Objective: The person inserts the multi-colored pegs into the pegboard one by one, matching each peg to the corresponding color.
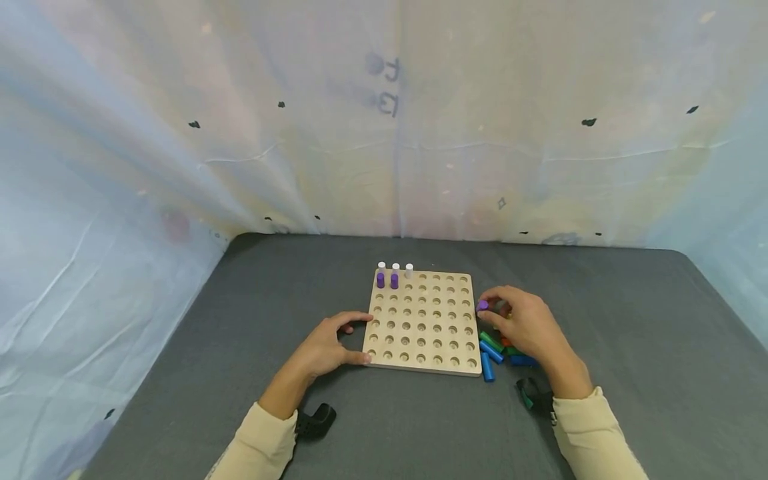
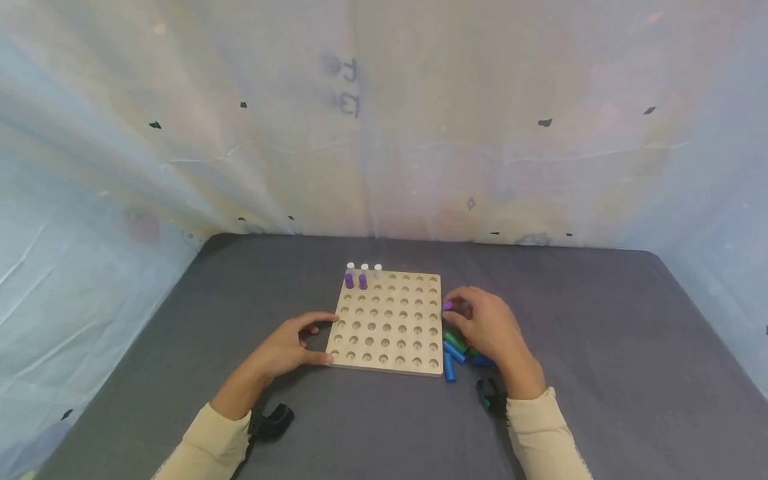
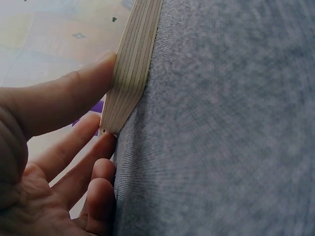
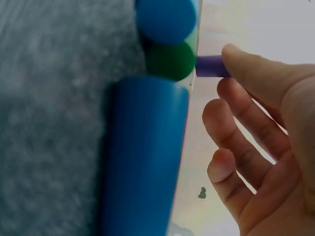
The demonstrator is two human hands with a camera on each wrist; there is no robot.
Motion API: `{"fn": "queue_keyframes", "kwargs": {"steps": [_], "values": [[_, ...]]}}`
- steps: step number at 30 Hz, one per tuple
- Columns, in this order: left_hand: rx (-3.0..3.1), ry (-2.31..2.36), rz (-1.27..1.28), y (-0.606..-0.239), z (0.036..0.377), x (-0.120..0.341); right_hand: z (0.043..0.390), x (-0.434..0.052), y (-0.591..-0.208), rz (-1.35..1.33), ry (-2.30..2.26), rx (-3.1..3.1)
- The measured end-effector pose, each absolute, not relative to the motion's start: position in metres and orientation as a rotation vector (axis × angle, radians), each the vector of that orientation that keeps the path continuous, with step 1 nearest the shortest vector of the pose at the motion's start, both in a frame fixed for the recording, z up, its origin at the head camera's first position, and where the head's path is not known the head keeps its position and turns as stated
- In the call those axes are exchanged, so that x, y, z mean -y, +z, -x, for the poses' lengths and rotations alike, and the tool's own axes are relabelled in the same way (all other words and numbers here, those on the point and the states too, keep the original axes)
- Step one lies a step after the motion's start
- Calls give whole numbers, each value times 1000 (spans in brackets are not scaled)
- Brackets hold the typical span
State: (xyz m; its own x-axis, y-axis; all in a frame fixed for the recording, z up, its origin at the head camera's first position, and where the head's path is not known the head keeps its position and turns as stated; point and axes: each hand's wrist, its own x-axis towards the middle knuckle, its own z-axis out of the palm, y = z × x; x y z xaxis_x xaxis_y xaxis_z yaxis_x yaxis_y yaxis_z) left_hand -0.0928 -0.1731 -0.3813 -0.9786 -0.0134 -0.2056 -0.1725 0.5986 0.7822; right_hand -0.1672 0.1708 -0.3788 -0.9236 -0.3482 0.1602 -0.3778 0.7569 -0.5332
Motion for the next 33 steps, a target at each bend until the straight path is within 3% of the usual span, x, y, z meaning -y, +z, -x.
{"fn": "queue_keyframes", "kwargs": {"steps": [14, 33], "values": [[-2640, 1328, 170, -382, 97, 168, 165, -167, -369, -627, 958, 2871], [-2658, 1311, 104, -380, 91, 174, 159, -90, -349, -735, 1022, 2851]]}}
